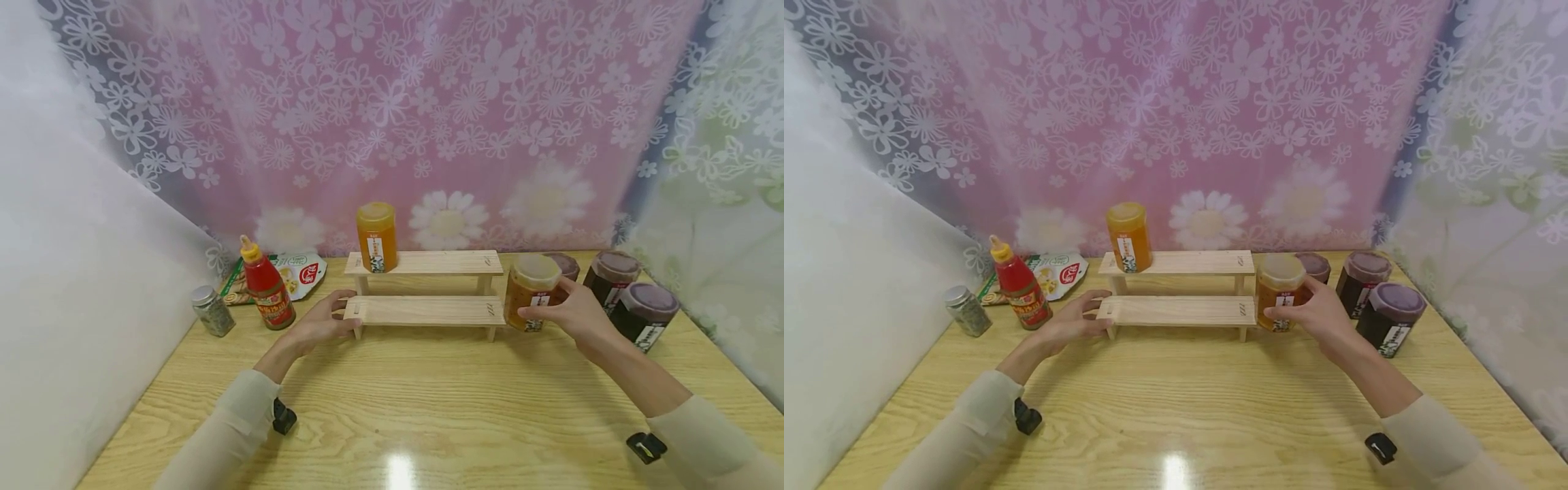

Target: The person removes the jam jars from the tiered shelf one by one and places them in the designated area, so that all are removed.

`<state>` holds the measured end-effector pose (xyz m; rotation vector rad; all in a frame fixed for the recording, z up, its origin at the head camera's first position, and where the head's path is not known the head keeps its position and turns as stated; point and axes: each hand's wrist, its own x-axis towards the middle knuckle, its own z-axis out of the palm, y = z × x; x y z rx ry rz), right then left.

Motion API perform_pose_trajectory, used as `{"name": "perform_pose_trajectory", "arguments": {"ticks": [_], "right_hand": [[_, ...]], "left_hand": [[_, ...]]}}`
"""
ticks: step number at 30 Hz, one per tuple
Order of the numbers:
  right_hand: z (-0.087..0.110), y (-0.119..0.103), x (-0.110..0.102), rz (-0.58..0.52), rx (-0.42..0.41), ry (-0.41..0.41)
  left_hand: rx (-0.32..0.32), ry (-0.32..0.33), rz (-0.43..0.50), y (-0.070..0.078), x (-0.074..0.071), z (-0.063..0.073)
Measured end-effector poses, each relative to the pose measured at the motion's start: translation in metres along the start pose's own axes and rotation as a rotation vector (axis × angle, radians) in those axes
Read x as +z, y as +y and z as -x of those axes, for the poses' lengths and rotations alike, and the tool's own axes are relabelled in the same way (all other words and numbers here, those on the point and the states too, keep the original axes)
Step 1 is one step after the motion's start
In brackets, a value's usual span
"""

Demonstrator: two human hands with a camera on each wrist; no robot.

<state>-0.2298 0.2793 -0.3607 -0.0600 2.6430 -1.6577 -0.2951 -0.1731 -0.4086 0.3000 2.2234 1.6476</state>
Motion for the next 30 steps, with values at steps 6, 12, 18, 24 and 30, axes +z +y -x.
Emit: {"name": "perform_pose_trajectory", "arguments": {"ticks": [6,12,18,24,30], "right_hand": [[0.005,0.02,-0.01,0.016,0.028,-0.028],[0.009,0.037,-0.019,0.132,0.011,-0.041],[0.011,0.046,-0.027,0.171,0.021,-0.04],[0.012,0.054,-0.033,0.157,0.033,-0.036],[0.011,0.059,-0.037,0.147,0.029,-0.037]], "left_hand": [[-0.003,0.002,0.001,-0.002,0.001,0.0],[-0.002,-0.001,0.007,-0.001,0.001,0.001],[0.002,-0.005,0.01,0.001,0.0,0.001],[-0.004,-0.003,0.011,0.003,0.0,0.001],[-0.007,-0.001,0.012,0.001,0.0,-0.001]]}}
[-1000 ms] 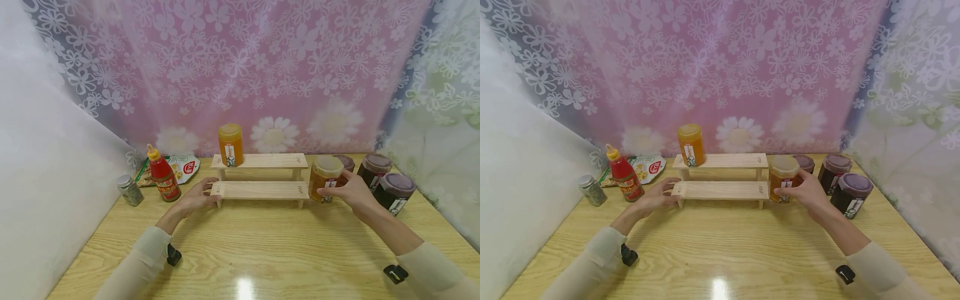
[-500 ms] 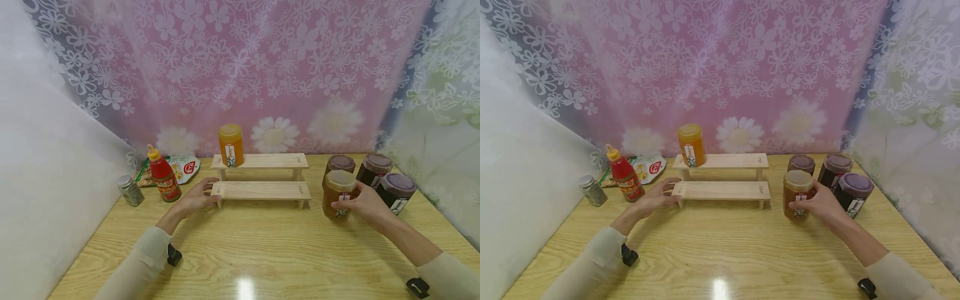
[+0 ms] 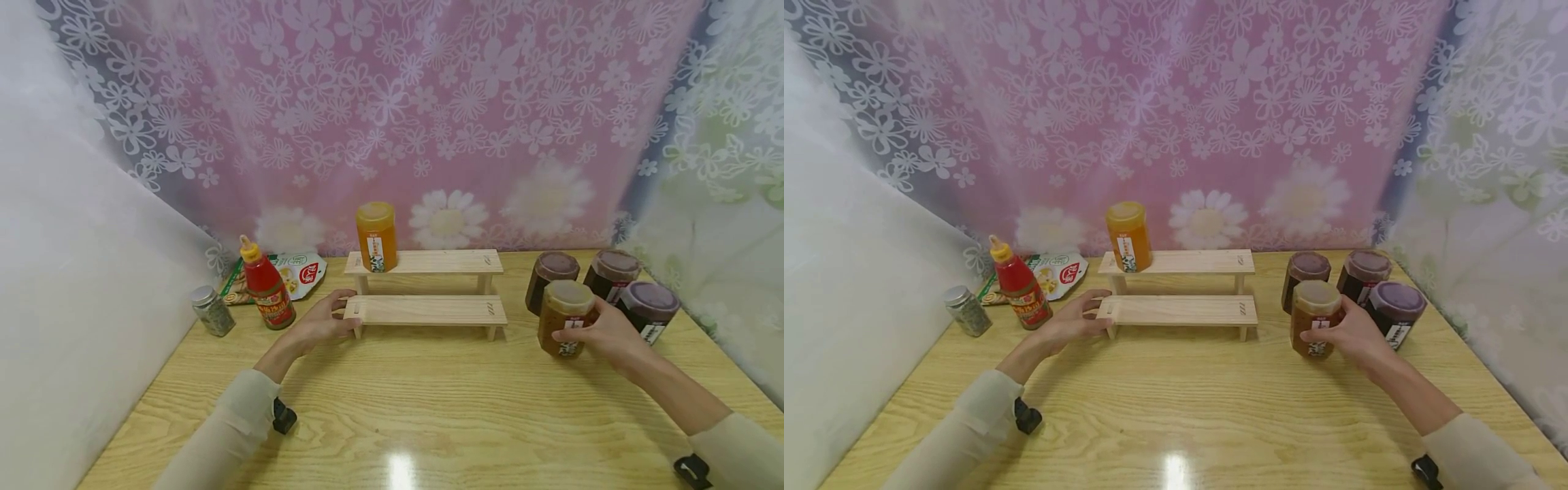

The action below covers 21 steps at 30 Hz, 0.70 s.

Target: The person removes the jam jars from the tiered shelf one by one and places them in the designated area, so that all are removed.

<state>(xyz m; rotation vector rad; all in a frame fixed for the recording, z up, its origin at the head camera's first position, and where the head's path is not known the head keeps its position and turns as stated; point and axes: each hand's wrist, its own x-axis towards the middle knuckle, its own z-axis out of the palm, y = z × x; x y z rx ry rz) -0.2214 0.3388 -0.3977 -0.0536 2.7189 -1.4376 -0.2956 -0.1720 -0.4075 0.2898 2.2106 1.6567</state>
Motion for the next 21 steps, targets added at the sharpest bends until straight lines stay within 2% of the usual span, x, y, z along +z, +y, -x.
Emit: {"name": "perform_pose_trajectory", "arguments": {"ticks": [11,21], "right_hand": [[-0.0026,0.0096,-0.0051,0.002,-0.022,-0.016],[-0.0004,0.0037,-0.01,-0.031,-0.014,-0.067]], "left_hand": [[0.015,-0.015,-0.002,-0.0006,-0.0015,0.0007],[0.005,-0.01,-0.007,-0.0026,-0.0024,-0.0013]]}}
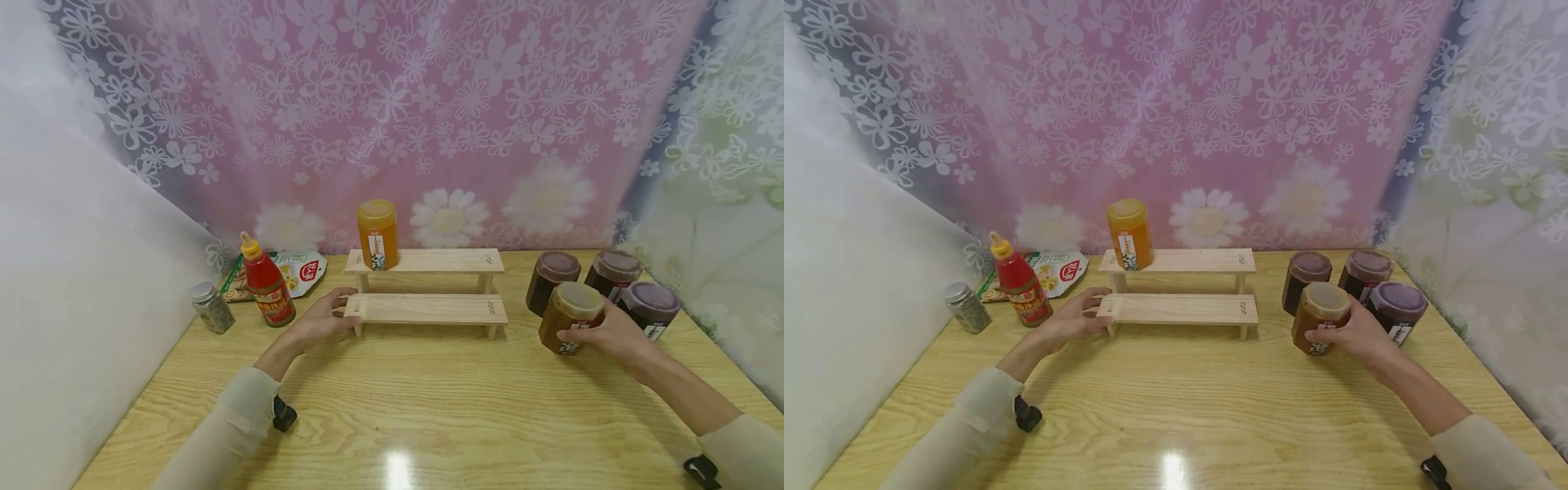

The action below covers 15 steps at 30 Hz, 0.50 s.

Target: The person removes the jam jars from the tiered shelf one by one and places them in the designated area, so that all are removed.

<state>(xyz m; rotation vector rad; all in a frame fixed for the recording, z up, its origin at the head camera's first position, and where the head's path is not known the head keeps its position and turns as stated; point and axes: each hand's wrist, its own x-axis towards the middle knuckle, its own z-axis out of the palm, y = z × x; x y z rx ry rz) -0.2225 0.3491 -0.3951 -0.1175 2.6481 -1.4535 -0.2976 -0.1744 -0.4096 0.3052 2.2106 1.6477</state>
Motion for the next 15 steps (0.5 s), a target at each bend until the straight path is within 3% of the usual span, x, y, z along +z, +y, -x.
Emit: {"name": "perform_pose_trajectory", "arguments": {"ticks": [9,15], "right_hand": [[0.006,-0.013,-0.011,0.006,0.004,0.038],[0.007,-0.021,-0.022,-0.143,-0.017,0.021]], "left_hand": [[0.007,0.004,0.004,0.0,0.0,0.002],[0.005,0.006,-0.013,-0.002,-0.001,0.001]]}}
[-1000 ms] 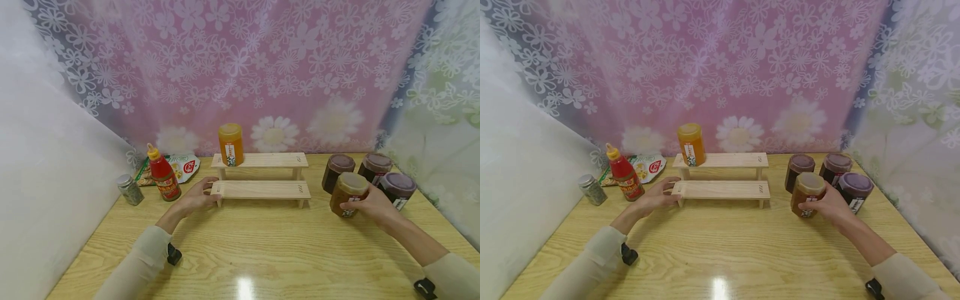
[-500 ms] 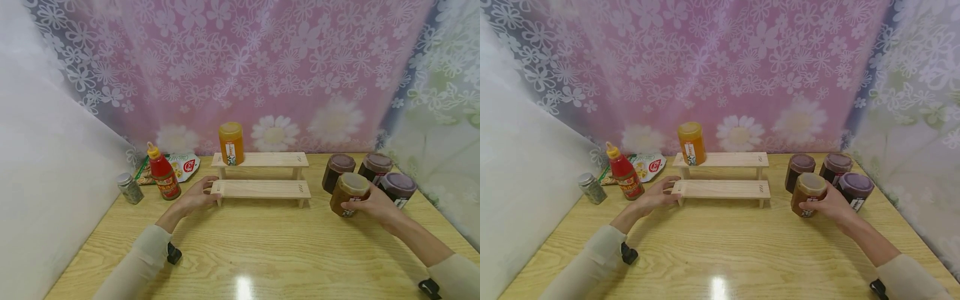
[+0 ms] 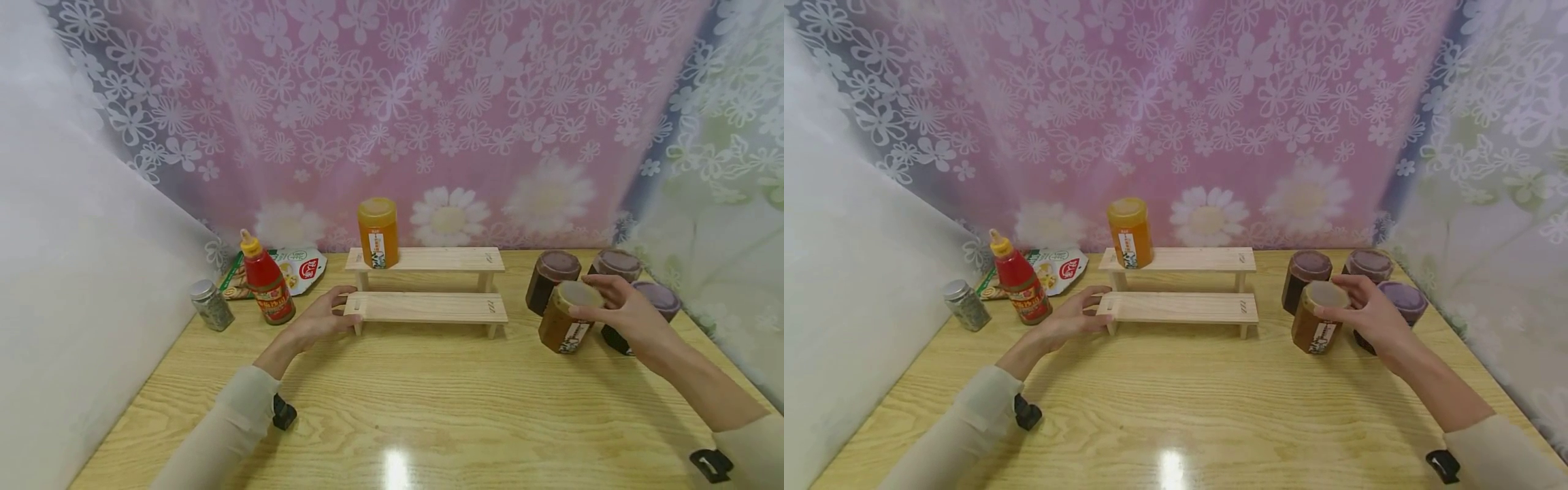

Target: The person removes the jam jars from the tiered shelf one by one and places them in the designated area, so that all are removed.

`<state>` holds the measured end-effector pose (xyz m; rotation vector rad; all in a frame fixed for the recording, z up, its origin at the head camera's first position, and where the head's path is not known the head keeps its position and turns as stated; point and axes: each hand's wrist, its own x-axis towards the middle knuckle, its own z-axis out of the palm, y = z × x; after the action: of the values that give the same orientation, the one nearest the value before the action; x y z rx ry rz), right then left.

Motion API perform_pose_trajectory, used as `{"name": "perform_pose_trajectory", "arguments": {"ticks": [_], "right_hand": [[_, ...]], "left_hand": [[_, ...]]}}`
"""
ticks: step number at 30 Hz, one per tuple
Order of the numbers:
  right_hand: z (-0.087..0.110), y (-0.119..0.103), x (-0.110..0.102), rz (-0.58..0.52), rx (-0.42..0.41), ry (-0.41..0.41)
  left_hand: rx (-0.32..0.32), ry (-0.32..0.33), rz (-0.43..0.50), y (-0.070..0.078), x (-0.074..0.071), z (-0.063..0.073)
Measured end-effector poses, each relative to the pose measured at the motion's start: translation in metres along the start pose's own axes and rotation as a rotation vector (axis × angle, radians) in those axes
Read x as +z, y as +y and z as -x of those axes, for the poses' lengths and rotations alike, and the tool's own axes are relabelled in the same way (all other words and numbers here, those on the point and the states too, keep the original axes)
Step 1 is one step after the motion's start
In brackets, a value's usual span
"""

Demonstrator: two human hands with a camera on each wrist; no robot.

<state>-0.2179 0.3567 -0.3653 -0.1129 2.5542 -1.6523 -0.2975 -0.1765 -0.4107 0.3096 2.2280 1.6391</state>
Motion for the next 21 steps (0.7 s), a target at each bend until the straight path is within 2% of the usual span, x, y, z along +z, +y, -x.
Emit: {"name": "perform_pose_trajectory", "arguments": {"ticks": [9,12,17,21], "right_hand": [[-0.001,-0.009,-0.012,-0.217,-0.208,-0.009],[-0.002,-0.014,-0.014,-0.286,-0.246,-0.03],[-0.004,-0.02,-0.013,-0.34,-0.286,-0.059],[-0.01,-0.028,-0.007,-0.415,-0.344,-0.124]], "left_hand": [[-0.007,0.0,0.004,0.003,0.0,0.002],[-0.003,-0.001,0.006,0.004,0.0,0.001],[0.011,-0.005,0.005,0.004,0.001,0.002],[0.012,-0.011,0.012,0.003,0.001,0.003]]}}
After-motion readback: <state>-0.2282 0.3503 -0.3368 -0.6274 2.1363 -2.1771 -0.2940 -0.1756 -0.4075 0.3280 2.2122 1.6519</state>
